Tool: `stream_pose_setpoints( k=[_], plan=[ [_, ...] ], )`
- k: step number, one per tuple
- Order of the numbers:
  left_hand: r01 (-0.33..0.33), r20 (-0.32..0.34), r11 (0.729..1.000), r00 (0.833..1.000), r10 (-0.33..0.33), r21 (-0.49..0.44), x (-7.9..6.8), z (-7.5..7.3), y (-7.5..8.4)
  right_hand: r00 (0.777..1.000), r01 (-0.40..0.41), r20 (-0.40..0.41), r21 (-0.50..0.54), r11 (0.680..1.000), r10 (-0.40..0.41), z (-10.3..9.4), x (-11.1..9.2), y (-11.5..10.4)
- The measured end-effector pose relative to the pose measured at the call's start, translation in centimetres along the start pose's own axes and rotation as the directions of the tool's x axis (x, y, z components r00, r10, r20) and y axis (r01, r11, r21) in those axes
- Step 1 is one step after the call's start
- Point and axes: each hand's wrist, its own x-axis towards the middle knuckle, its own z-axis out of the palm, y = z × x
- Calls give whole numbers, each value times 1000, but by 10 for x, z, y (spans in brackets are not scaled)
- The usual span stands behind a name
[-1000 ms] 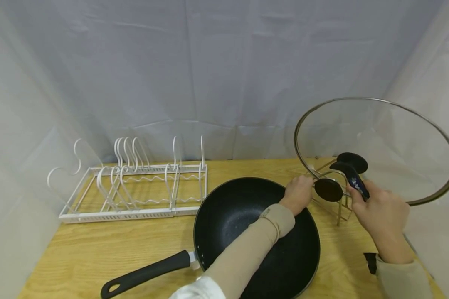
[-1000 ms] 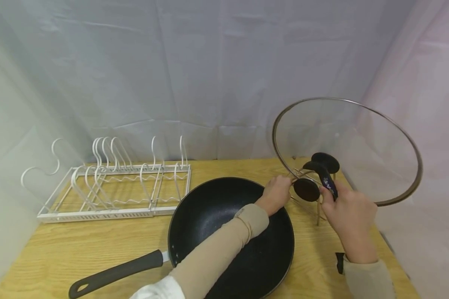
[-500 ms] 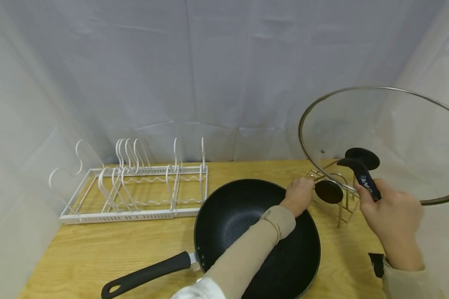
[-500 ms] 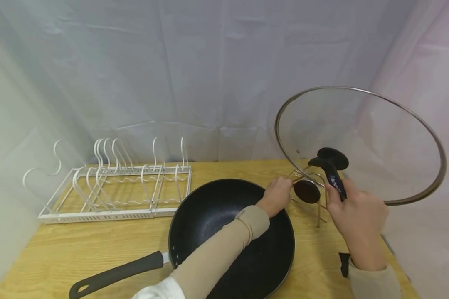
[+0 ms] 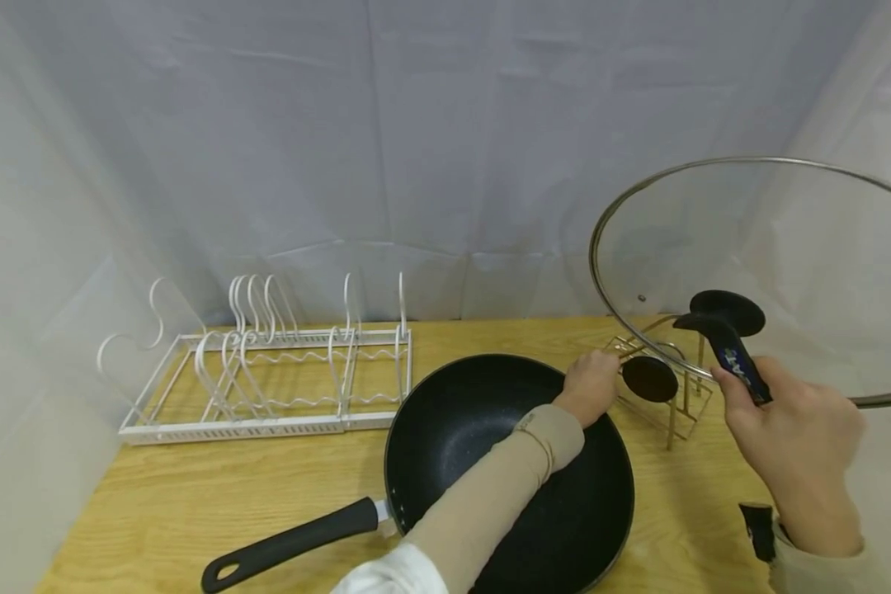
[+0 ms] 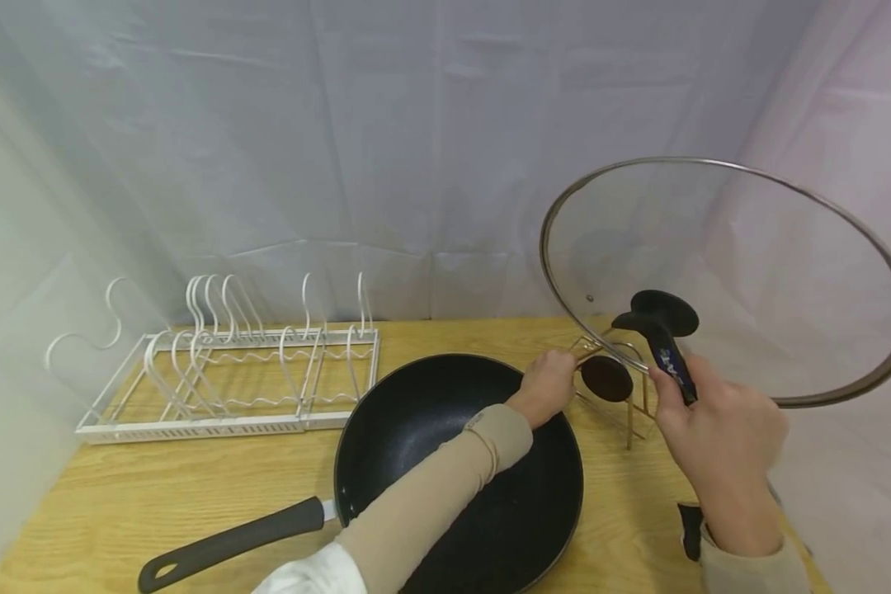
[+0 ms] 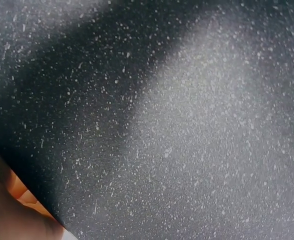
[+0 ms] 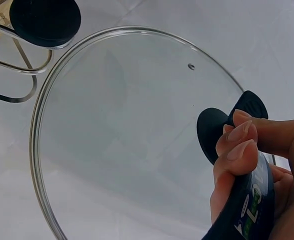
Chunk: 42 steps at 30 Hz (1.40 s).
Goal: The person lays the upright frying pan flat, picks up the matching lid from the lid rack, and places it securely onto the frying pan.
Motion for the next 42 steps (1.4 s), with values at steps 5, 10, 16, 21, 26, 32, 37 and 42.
stream_pose_setpoints(
  k=[5, 10, 16, 21, 26, 32, 37, 42],
  plan=[
    [-3, 32, 999, 999, 4, -32, 0, -4, 0, 1000, 18, 10, -12, 1000, -18, -7, 2, -4],
    [-14, 61, 1000, 998, 14, -11, -2, -12, 2, 1000, 16, -23, 6, 1000, -16, -13, 4, -8],
    [-56, 86, 998, 995, 56, -5, -6, -28, 5, 1000, 22, 22, 5, 1000, -22, -25, 8, -10],
    [-104, 115, 993, 989, 96, 61, -12, -43, 5, 998, 36, 49, -15, 999, -35, -33, 9, -14],
    [-166, 124, 969, 982, 145, 181, -21, -57, 0, 1000, 22, 18, 6, 1000, -22, -38, 9, -16],
    [-254, 118, 914, 966, 228, 316, -41, -75, -10, 1000, 18, 3, 24, 1000, -18, -42, 8, -18],
    [-313, 68, 840, 946, 316, 444, -59, -82, -21, 999, 31, 26, 36, 999, -32, -47, 7, -20],
    [-355, 31, 770, 916, 400, 530, -78, -92, -28, 999, 34, 18, 80, 996, -36, -48, 6, -22]
  ],
)
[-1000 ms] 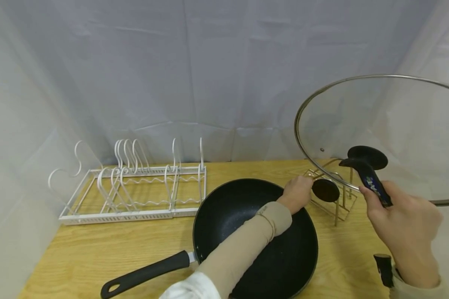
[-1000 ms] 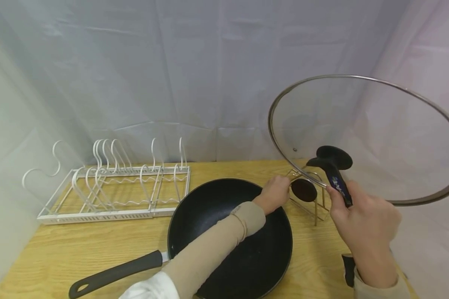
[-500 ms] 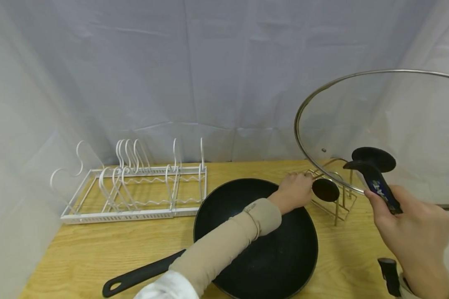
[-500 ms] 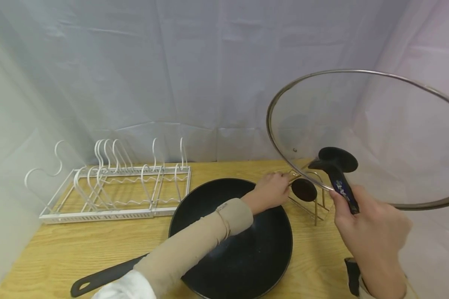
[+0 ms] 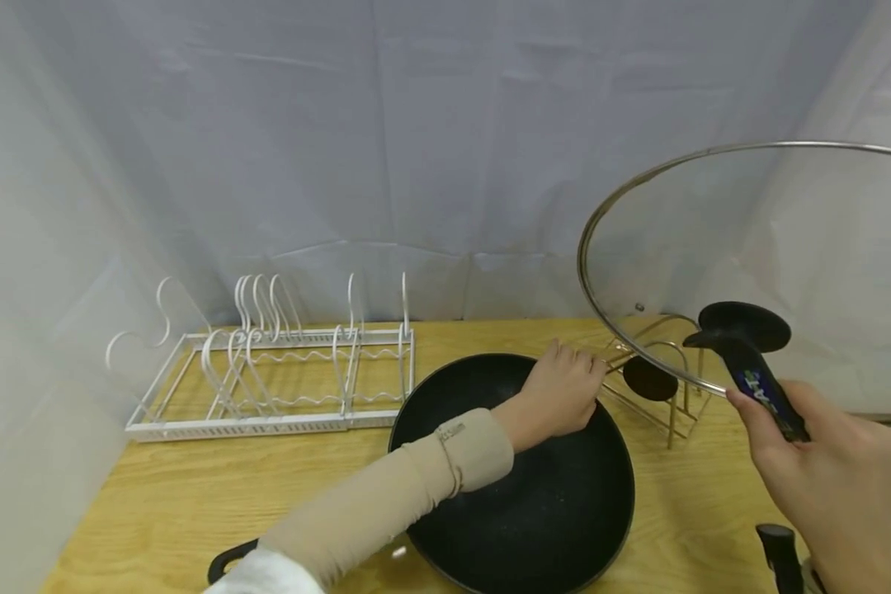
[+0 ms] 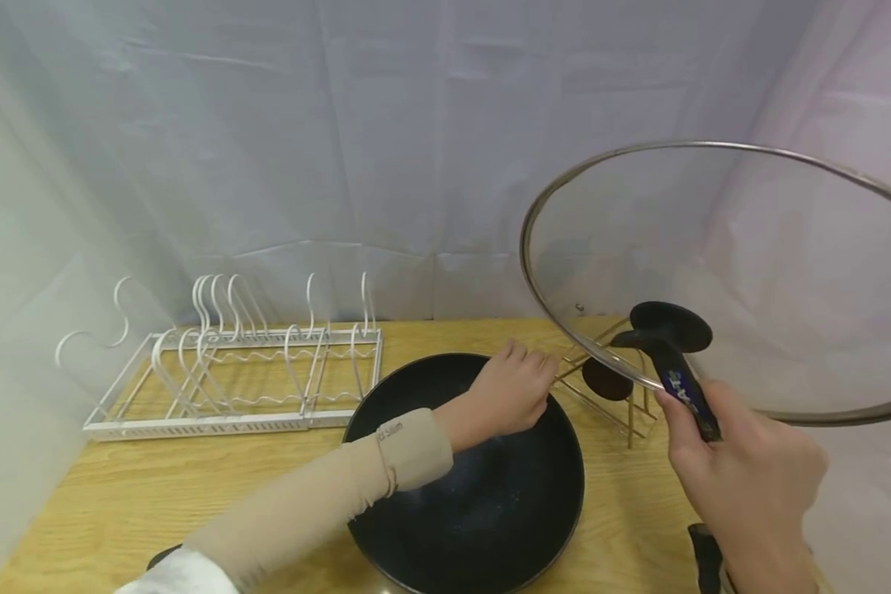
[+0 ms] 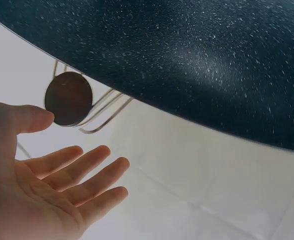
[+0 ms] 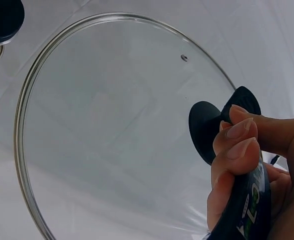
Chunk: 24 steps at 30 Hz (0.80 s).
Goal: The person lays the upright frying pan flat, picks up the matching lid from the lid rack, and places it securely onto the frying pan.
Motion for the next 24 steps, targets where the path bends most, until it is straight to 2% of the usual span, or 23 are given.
stream_pose_setpoints(
  k=[6, 8, 14, 18, 24],
  plan=[
    [-69, -82, 996, 994, 74, 55, -30, -17, 0, 997, 5, 75, 31, 1000, -7, -7, -1, -4],
    [-94, -98, 994, 990, 100, 61, -41, -23, 1, 997, -1, 78, 52, 999, -3, -8, -1, -6],
    [-170, -44, 984, 984, 172, 48, -70, -43, 4, 996, -19, 84, 124, 992, 8, -10, -5, -9],
    [-175, -44, 984, 983, 176, 29, -89, -50, -1, 996, -14, 91, 143, 990, 0, -11, -6, -12],
    [-139, -82, 990, 987, 138, -15, -119, -53, -14, 995, -17, 99, 181, 983, -1, -14, -6, -18]
  ],
)
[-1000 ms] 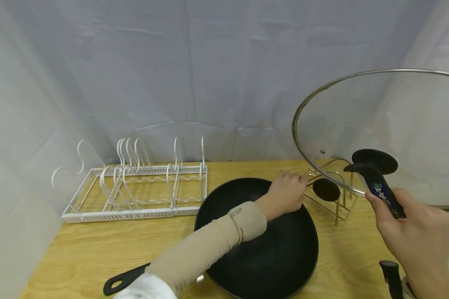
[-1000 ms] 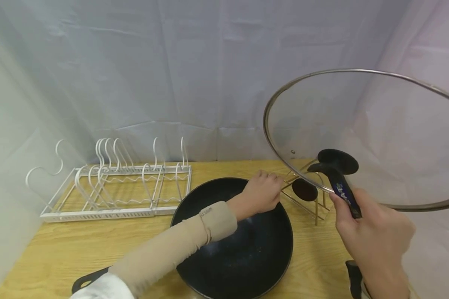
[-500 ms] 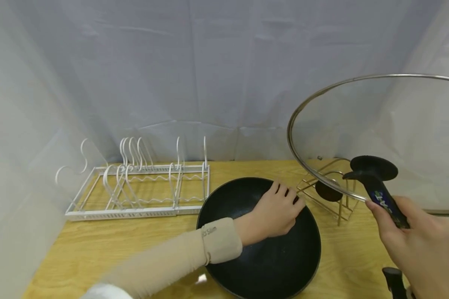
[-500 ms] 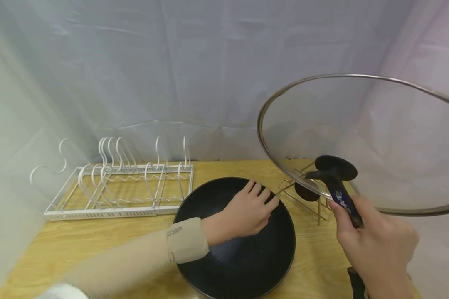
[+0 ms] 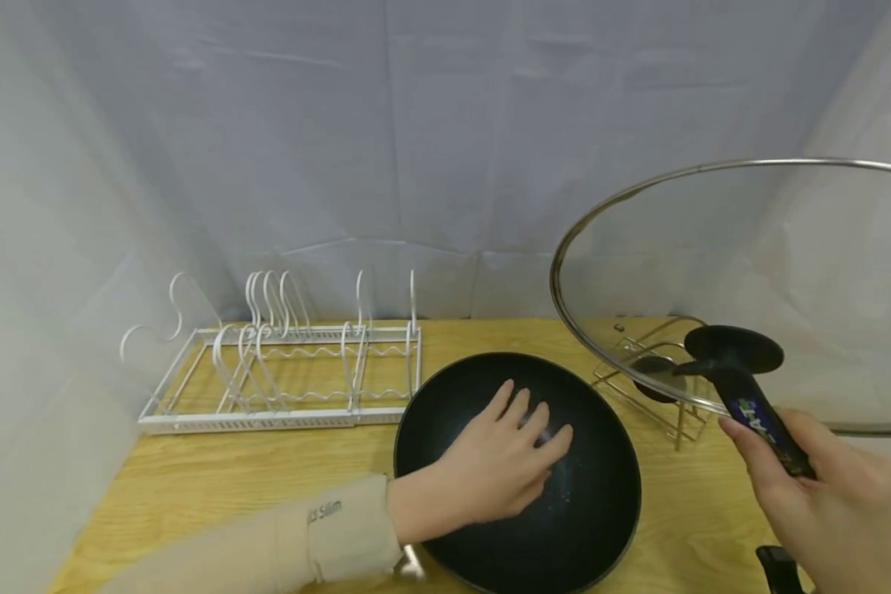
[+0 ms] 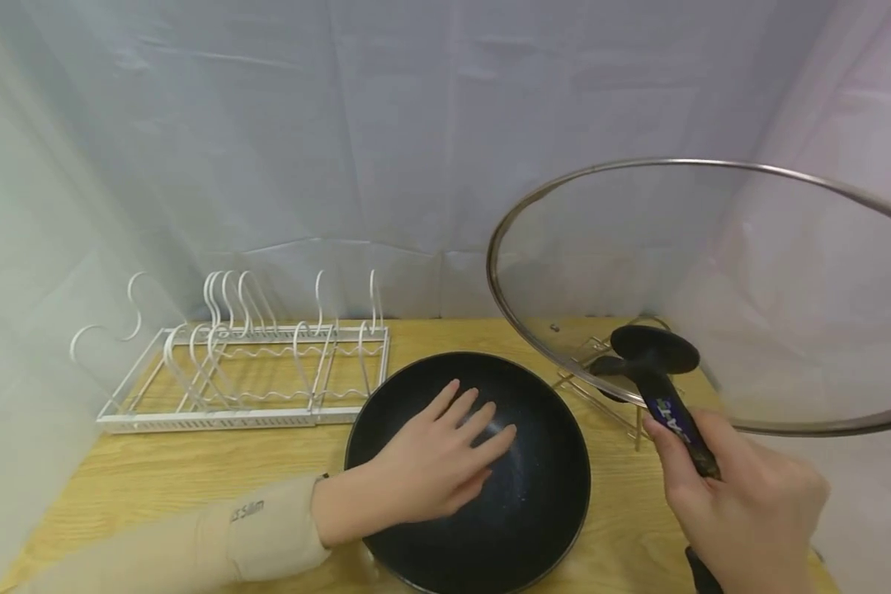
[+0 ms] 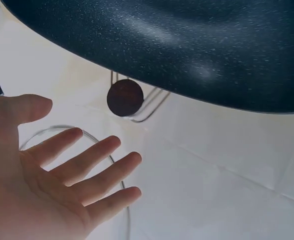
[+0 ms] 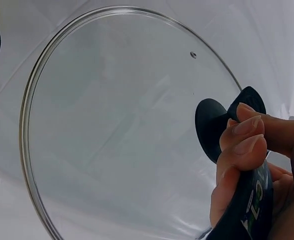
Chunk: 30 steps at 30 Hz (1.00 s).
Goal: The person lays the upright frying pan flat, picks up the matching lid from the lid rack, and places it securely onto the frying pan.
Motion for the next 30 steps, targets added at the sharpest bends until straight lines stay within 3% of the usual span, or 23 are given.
stream_pose_setpoints(
  k=[11, 19, 24, 30],
  plan=[
    [80, -21, 995, 996, -82, -55, -43, -8, -16, 998, 40, -58, 103, 994, -34, 4, 0, -15],
    [154, -61, 970, 984, -168, -187, -81, -7, -16, 1000, 14, -4, 140, 990, -14, 3, -7, -17],
    [241, 29, 932, 970, -242, -271, -105, -12, -15, 1000, 8, -30, 161, 987, -3, 4, -8, -19],
    [352, 153, 888, 935, -320, -295, -130, -19, -13, 999, -42, 31, 216, 975, 36, -1, -10, -25]
  ],
)
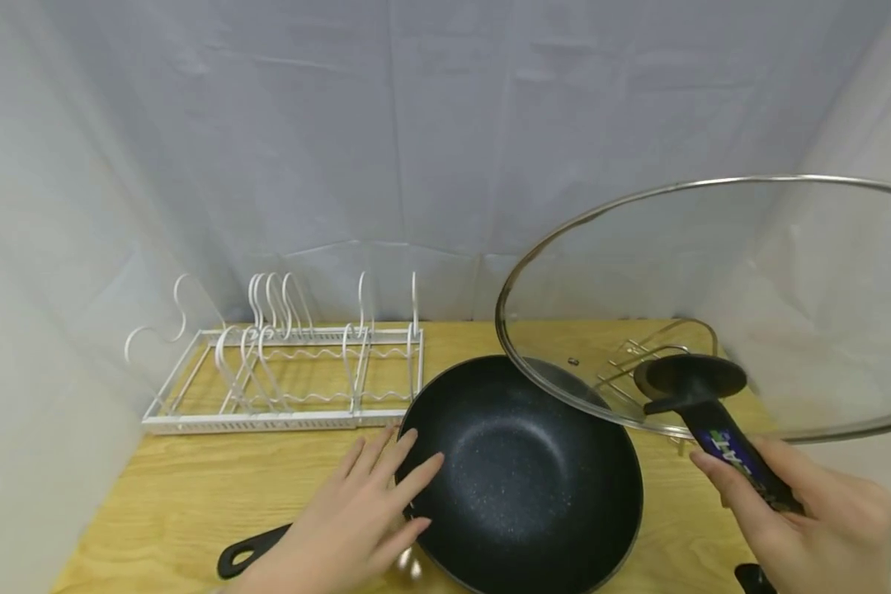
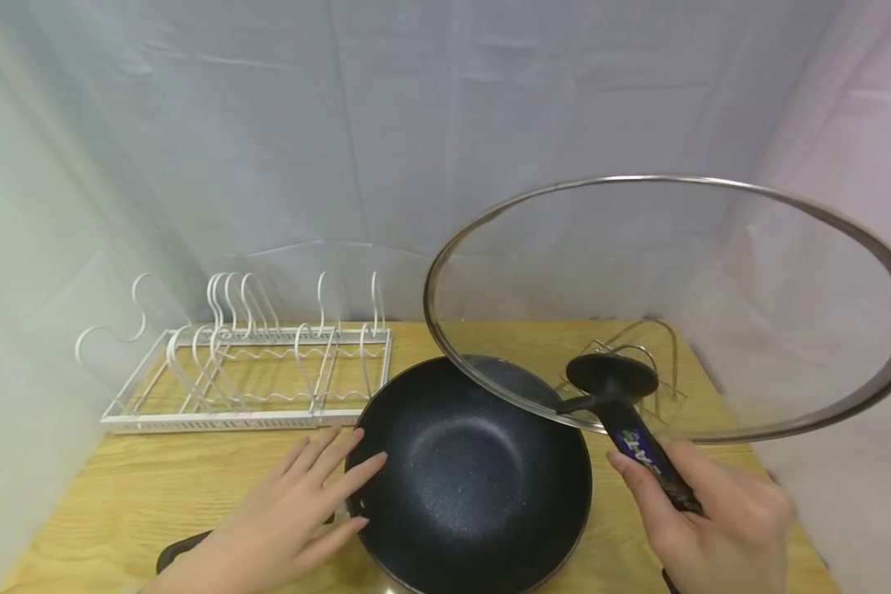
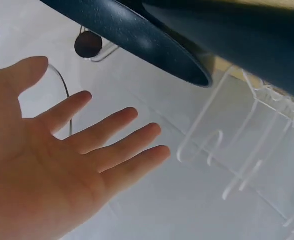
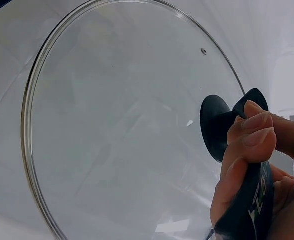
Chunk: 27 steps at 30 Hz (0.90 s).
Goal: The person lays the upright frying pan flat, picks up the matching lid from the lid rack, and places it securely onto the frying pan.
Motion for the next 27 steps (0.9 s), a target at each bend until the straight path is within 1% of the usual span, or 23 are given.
stream_pose_setpoints(
  k=[3, 7, 11, 14, 17, 20, 21, 27],
  plan=[
    [45, -9, 999, 999, -45, 29, -12, 0, -1, 1000, -3, 7, 32, 999, 3, -1, -1, -2],
    [98, -78, 990, 993, -91, 96, -28, 3, -3, 1000, -14, 20, 55, 998, 13, 0, -3, -4],
    [141, -124, 982, 984, -125, 127, -40, 9, -6, 998, -46, 44, 34, 998, 45, -3, -3, -8],
    [188, -112, 974, 978, -174, 123, -48, 15, -8, 995, -62, 74, -2, 998, 62, -4, -1, -11],
    [242, -81, 965, 969, -234, 100, -53, 20, -11, 995, -62, 83, 46, 997, 58, -3, -2, -11],
    [297, -58, 953, 954, -294, 58, -58, 24, -15, 996, -59, 77, 116, 991, 50, 0, -3, -9],
    [311, -53, 949, 950, -309, 45, -59, 26, -16, 997, -46, 67, 133, 990, 37, 1, -3, -8],
    [367, -25, 930, 930, -368, -24, -63, 34, -17, 998, -16, 59, 91, 996, 10, 4, -1, -6]
  ],
)
